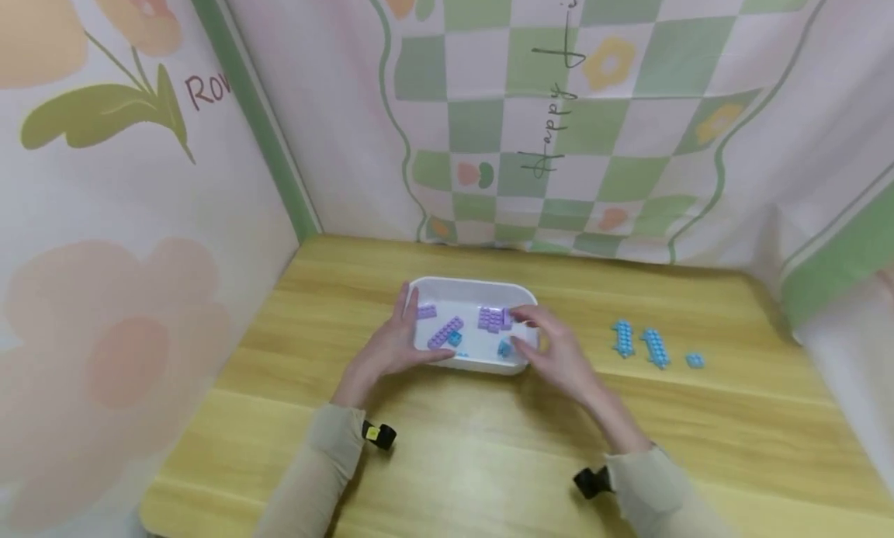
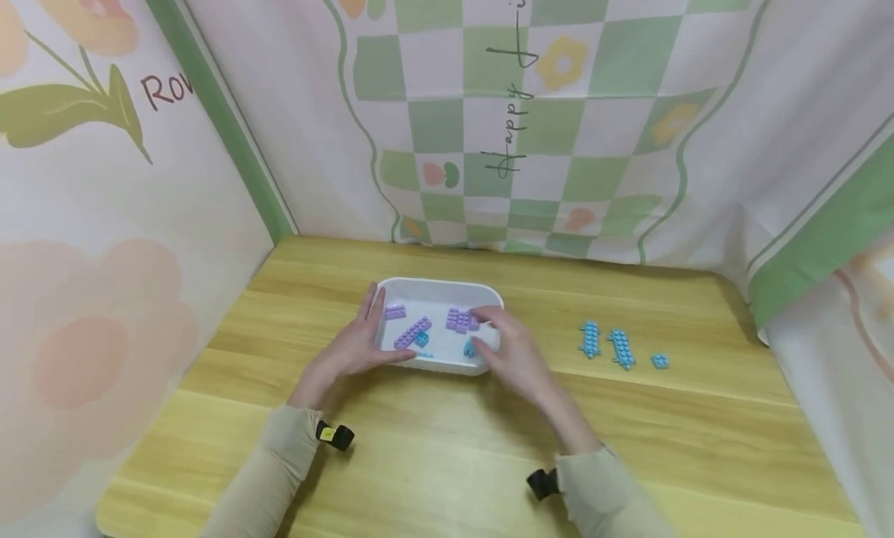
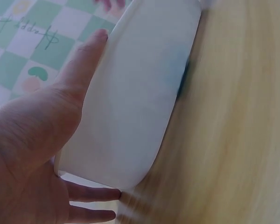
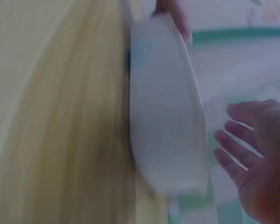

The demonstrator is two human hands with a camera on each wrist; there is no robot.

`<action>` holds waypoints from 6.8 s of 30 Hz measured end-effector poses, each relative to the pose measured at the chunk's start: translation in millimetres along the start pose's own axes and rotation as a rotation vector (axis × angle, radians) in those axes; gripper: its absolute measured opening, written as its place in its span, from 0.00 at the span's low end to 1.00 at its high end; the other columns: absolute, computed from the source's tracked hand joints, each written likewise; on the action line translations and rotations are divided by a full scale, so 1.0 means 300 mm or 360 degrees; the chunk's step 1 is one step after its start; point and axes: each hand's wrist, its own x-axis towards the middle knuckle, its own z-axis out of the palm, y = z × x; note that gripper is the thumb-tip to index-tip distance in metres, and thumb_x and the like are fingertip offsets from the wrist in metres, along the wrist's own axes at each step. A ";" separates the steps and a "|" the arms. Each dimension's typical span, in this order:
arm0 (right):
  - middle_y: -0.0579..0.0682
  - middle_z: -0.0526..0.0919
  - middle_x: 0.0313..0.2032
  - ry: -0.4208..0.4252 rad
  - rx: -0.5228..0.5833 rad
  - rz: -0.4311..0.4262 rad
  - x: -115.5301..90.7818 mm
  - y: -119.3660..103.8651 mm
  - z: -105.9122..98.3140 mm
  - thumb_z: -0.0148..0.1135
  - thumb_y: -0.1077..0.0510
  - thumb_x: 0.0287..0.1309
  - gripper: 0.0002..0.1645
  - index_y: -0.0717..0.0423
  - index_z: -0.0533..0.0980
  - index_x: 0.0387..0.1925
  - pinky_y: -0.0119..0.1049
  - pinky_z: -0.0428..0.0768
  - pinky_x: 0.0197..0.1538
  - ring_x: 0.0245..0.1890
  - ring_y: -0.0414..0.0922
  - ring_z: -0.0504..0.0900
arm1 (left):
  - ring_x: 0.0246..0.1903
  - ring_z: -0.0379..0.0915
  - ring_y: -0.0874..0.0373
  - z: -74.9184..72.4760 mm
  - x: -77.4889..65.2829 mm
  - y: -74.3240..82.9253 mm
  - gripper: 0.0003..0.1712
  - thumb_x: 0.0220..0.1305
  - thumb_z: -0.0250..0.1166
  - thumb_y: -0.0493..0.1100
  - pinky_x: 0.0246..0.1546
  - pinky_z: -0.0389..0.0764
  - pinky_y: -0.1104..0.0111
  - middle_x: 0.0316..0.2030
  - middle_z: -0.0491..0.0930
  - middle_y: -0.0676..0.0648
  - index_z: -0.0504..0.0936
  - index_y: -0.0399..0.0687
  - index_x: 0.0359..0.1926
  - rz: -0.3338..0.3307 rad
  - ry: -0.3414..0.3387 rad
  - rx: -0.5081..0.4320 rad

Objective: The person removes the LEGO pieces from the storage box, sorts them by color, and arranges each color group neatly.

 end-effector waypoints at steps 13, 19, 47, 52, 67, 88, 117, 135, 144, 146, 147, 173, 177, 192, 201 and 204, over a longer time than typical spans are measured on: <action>0.51 0.88 0.32 -0.0443 -0.0233 0.0112 0.189 0.047 0.324 0.84 0.46 0.58 0.21 0.56 0.83 0.35 0.38 0.84 0.34 0.30 0.43 0.82 | 0.63 0.81 0.28 -0.002 -0.012 0.008 0.83 0.58 0.79 0.73 0.63 0.88 0.43 0.90 0.26 0.37 0.32 0.49 0.91 0.0025 0.0027 -0.0024; 0.51 0.86 0.31 -0.0528 -0.0186 0.0229 0.206 0.031 0.319 0.81 0.56 0.58 0.13 0.58 0.82 0.35 0.39 0.84 0.36 0.30 0.45 0.81 | 0.67 0.78 0.26 -0.009 -0.014 0.019 0.83 0.57 0.79 0.73 0.68 0.85 0.41 0.90 0.25 0.37 0.31 0.49 0.90 0.0022 0.0018 -0.0015; 0.62 0.86 0.48 -0.0241 -0.0169 0.0116 0.180 -0.038 0.302 0.69 0.70 0.68 0.13 0.67 0.82 0.52 0.51 0.92 0.58 0.49 0.56 0.87 | 0.67 0.77 0.27 -0.009 -0.003 0.026 0.87 0.55 0.81 0.73 0.69 0.85 0.42 0.89 0.25 0.34 0.29 0.44 0.90 0.0058 -0.0015 -0.0030; 0.64 0.87 0.49 -0.0193 -0.0129 0.0029 0.176 0.020 0.315 0.69 0.68 0.67 0.14 0.68 0.82 0.53 0.50 0.92 0.55 0.48 0.56 0.88 | 0.69 0.75 0.25 -0.001 0.000 0.027 0.87 0.55 0.82 0.71 0.71 0.83 0.41 0.89 0.27 0.33 0.30 0.41 0.89 0.0077 0.0020 -0.0077; 0.59 0.86 0.44 -0.0090 0.0018 -0.0005 0.141 0.018 0.335 0.71 0.73 0.61 0.13 0.62 0.80 0.45 0.51 0.92 0.54 0.46 0.55 0.88 | 0.69 0.75 0.25 0.010 -0.039 0.024 0.87 0.54 0.84 0.70 0.70 0.82 0.39 0.90 0.27 0.35 0.30 0.43 0.90 0.0014 0.0011 -0.0123; 0.60 0.92 0.49 -0.0047 -0.0058 0.0079 0.219 -0.040 0.222 0.74 0.65 0.65 0.15 0.64 0.86 0.52 0.56 0.88 0.64 0.53 0.58 0.89 | 0.56 0.84 0.31 -0.018 0.005 0.040 0.86 0.57 0.82 0.68 0.61 0.89 0.43 0.89 0.24 0.36 0.26 0.45 0.89 0.0007 0.0042 -0.0048; 0.78 0.83 0.57 0.0400 -0.0472 0.0741 -0.360 0.403 -0.560 0.63 0.63 0.76 0.23 0.72 0.78 0.65 0.62 0.81 0.56 0.56 0.75 0.79 | 0.63 0.80 0.30 -0.006 -0.014 0.032 0.85 0.54 0.82 0.72 0.63 0.88 0.43 0.90 0.22 0.44 0.31 0.52 0.90 -0.0066 -0.0007 -0.0035; 0.85 0.77 0.60 0.0148 -0.0556 0.0833 -0.496 0.500 -0.594 0.61 0.68 0.76 0.18 0.77 0.77 0.60 0.84 0.71 0.59 0.59 0.83 0.74 | 0.58 0.83 0.33 0.015 -0.018 0.018 0.84 0.54 0.82 0.72 0.58 0.90 0.46 0.90 0.23 0.41 0.33 0.51 0.91 -0.0045 -0.0004 -0.0046; 0.87 0.68 0.67 0.0157 -0.0553 0.0757 -0.470 0.458 -0.579 0.62 0.69 0.73 0.35 0.75 0.65 0.76 0.87 0.66 0.63 0.62 0.84 0.68 | 0.53 0.84 0.37 0.019 -0.018 0.014 0.84 0.55 0.82 0.71 0.54 0.91 0.48 0.90 0.23 0.40 0.34 0.49 0.91 -0.0043 -0.0020 -0.0040; 0.86 0.66 0.70 0.0183 -0.0551 0.0719 -0.437 0.426 -0.572 0.63 0.68 0.73 0.40 0.72 0.61 0.80 0.87 0.66 0.62 0.63 0.84 0.68 | 0.49 0.85 0.40 0.017 -0.016 0.016 0.84 0.55 0.82 0.71 0.51 0.92 0.50 0.90 0.23 0.39 0.34 0.49 0.91 -0.0040 -0.0018 -0.0040; 0.86 0.66 0.71 0.0204 -0.0550 0.0682 -0.417 0.408 -0.569 0.64 0.68 0.73 0.42 0.70 0.59 0.82 0.87 0.66 0.63 0.64 0.83 0.68 | 0.48 0.85 0.41 0.015 -0.015 0.017 0.84 0.55 0.82 0.71 0.50 0.92 0.51 0.90 0.23 0.40 0.33 0.49 0.91 -0.0042 -0.0017 -0.0038; 0.62 0.91 0.58 -0.0855 -0.0385 -0.0029 0.103 -0.029 -0.059 0.76 0.70 0.61 0.23 0.65 0.86 0.58 0.58 0.89 0.65 0.59 0.61 0.89 | 0.66 0.79 0.29 0.002 -0.018 0.019 0.85 0.55 0.83 0.70 0.66 0.86 0.41 0.90 0.22 0.42 0.31 0.51 0.91 -0.0036 -0.0018 -0.0086; 0.61 0.92 0.51 -0.0966 -0.0404 0.0003 0.125 -0.022 -0.015 0.77 0.73 0.57 0.21 0.66 0.88 0.53 0.51 0.92 0.58 0.50 0.57 0.91 | 0.67 0.78 0.28 0.004 -0.015 0.016 0.85 0.54 0.83 0.71 0.67 0.85 0.41 0.90 0.24 0.41 0.31 0.51 0.91 -0.0039 -0.0011 -0.0081; 0.60 0.94 0.40 -0.0968 -0.0537 0.0016 0.150 0.007 0.033 0.76 0.76 0.53 0.12 0.65 0.91 0.40 0.49 0.93 0.55 0.45 0.57 0.92 | 0.66 0.78 0.29 0.005 -0.009 0.015 0.85 0.54 0.83 0.70 0.68 0.84 0.40 0.90 0.23 0.41 0.30 0.53 0.91 -0.0048 -0.0008 -0.0094; 0.57 0.88 0.40 -0.0839 -0.0592 -0.0040 0.138 0.016 0.042 0.72 0.76 0.58 0.08 0.65 0.89 0.37 0.45 0.91 0.48 0.40 0.50 0.85 | 0.67 0.78 0.29 0.001 -0.009 0.013 0.84 0.55 0.83 0.69 0.68 0.84 0.40 0.90 0.23 0.41 0.30 0.52 0.91 -0.0042 -0.0016 -0.0111; 0.57 0.84 0.43 -0.0787 -0.0584 -0.0032 0.128 0.018 0.045 0.71 0.73 0.65 0.08 0.66 0.89 0.44 0.44 0.91 0.48 0.42 0.48 0.84 | 0.65 0.79 0.30 0.001 -0.007 0.009 0.85 0.55 0.83 0.70 0.66 0.86 0.41 0.90 0.23 0.41 0.30 0.53 0.91 -0.0043 -0.0014 -0.0099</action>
